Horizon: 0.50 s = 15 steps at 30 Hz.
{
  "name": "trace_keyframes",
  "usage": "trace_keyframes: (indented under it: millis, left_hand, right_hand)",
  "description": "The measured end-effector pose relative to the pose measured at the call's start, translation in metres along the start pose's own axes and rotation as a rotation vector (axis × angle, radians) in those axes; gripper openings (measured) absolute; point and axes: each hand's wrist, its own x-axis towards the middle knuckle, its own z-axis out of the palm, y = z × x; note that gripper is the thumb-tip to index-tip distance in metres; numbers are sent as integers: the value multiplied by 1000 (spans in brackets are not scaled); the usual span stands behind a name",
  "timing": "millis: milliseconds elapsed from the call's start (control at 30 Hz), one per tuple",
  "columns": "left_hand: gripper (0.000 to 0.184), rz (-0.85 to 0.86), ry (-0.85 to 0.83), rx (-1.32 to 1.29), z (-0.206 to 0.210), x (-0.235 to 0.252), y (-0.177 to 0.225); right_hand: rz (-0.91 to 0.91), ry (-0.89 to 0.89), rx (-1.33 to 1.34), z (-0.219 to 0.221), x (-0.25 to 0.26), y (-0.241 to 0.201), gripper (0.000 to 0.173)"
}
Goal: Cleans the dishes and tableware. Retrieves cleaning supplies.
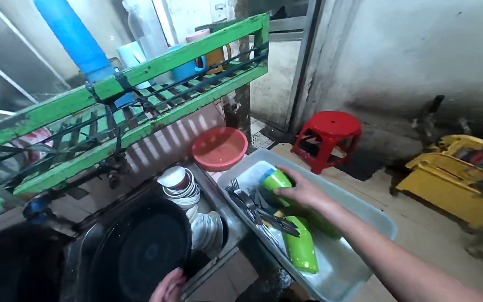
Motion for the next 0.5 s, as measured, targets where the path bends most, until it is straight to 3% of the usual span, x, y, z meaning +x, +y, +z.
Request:
trace_keyframes:
  millis: [100, 167, 267, 400, 500]
  left_hand:
    - [65, 138, -237, -84, 54, 24, 53]
    - [87, 182, -277, -232, 86, 49, 76]
    - [80, 24, -186, -448, 107, 80, 89]
    - [67, -44, -70, -304, 65, 110, 59]
    - [74, -121, 9, 197, 4, 135, -8]
  right_hand:
    - [-126, -64, 215, 14, -40, -31, 78]
    - [-273, -203, 180, 42, -60, -45, 77]
    - [-475, -387, -73, 64, -72, -46, 75]
    - [-470, -326, -138, 30, -48, -1, 72]
    - [-283, -156, -43, -6, -50, 19, 60]
